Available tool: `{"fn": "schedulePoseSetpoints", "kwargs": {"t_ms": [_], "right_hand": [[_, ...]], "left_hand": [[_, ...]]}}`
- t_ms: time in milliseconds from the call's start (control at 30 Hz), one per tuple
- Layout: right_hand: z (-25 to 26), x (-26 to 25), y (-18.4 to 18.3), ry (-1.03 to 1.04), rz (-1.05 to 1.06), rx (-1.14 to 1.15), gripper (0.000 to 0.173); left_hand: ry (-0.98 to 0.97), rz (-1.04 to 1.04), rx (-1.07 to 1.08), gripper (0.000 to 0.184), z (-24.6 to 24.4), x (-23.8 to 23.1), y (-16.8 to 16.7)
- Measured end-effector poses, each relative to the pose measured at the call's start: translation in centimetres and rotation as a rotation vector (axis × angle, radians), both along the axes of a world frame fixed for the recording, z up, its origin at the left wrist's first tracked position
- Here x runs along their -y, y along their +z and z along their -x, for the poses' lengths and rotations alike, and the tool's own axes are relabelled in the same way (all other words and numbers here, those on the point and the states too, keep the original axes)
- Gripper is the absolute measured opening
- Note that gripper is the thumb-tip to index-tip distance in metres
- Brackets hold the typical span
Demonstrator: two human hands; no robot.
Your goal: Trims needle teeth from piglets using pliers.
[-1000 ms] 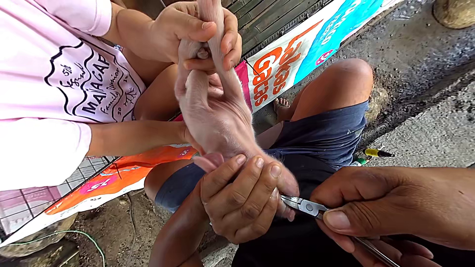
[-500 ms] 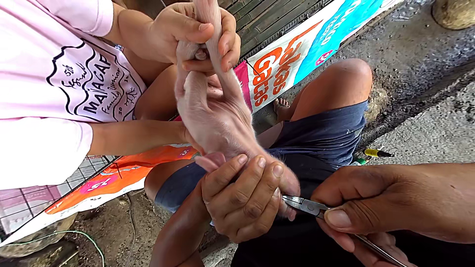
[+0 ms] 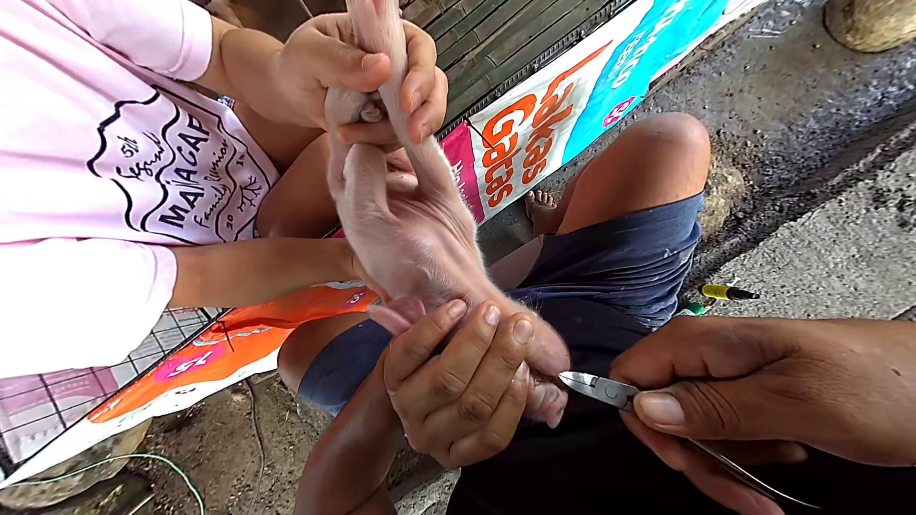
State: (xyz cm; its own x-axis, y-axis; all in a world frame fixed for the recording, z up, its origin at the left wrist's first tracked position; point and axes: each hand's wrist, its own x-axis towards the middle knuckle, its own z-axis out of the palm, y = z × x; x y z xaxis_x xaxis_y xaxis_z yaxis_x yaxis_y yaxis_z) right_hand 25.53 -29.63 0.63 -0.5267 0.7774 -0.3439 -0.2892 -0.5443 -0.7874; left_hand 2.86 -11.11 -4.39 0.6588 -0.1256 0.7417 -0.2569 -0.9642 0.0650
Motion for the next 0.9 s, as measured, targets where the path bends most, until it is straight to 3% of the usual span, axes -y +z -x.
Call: {"fn": "schedulePoseSetpoints", "kwargs": {"t_ms": [200, 633, 900], "right_hand": [[-0.1, -1.1, 0.2, 0.091, 0.051, -0.043, 0.033], [1.7, -1.6, -0.2, 0.042, -0.055, -0.154, 0.031], [1.5, -1.7, 0.2, 0.005, 0.022, -0.176, 0.034]], "left_hand": [[-0.010, 0.017, -0.015, 0.025, 0.0, 0.0, 0.2], [0.106, 0.167, 0.055, 0.027, 0.2, 1.1, -0.2], [0.096, 0.152, 0.077, 0.025, 0.2, 0.9, -0.2]]}}
